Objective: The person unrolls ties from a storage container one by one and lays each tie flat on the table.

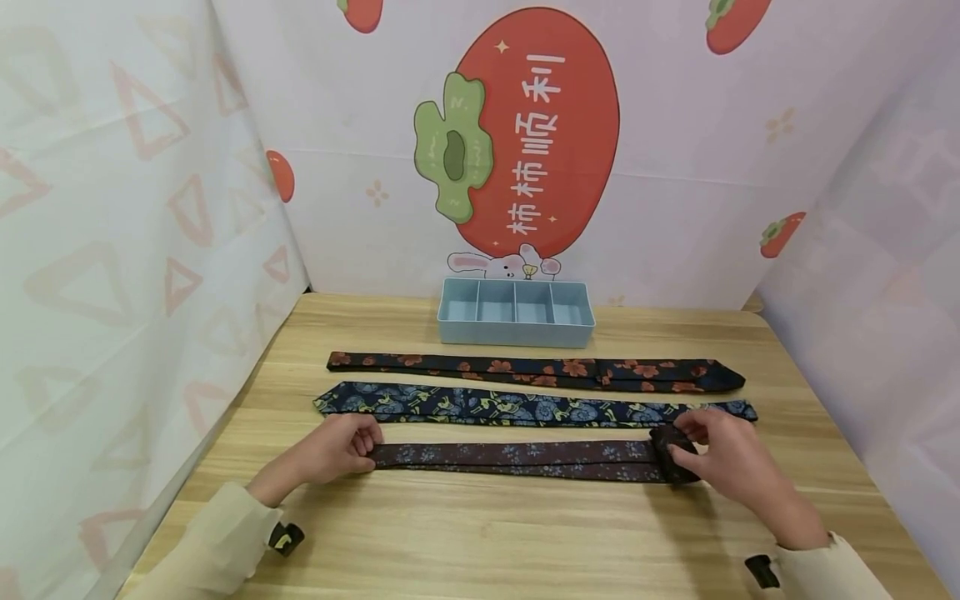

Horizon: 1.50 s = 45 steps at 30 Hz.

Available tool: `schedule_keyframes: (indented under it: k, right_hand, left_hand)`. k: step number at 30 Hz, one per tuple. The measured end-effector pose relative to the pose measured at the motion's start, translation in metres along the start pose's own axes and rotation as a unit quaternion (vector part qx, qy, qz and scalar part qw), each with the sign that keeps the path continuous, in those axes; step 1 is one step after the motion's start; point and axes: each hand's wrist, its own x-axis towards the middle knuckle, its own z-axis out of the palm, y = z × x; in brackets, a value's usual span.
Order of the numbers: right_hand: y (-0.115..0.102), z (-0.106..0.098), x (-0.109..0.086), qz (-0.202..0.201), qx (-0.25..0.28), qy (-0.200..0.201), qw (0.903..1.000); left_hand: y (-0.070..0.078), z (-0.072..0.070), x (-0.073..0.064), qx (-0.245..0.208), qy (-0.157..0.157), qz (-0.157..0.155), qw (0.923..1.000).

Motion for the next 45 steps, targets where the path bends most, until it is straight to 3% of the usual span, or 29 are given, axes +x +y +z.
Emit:
schedule_keyframes:
  k: [7, 17, 27, 37, 45]
  right_hand:
    - [-0.013, 0.009, 0.004, -0.029, -0.013, 0.000, 0.9995]
    - [0.003, 0.011, -0.002, -0.029, -0.035, 0.036, 0.9983]
    - [0.015, 0.000, -0.004, 0.002, -0.026, 0.017, 0.9995]
    - [-0.001, 0.010, 0.002, -0.029, -0.041, 0.018, 0.9986]
    - [0.012, 0.012, -0.004, -0.033, -0.046, 0.048, 0.9972]
  left_hand:
    - [0.002, 0.000, 0.000, 0.001, 0.000, -0.003, 1.0000]
    - [-0.007, -0.004, -0.005, 0.000, 0.005, -0.011, 0.9999]
    - [-0.007, -0.009, -0.012, -0.008, 0.001, -0.013, 0.9999]
    - [-0.006, -0.008, -0.012, -0.008, 0.000, -0.017, 0.9998]
    - [-0.012, -0.011, -0.013, 0.000, 0.005, -0.018, 0.9998]
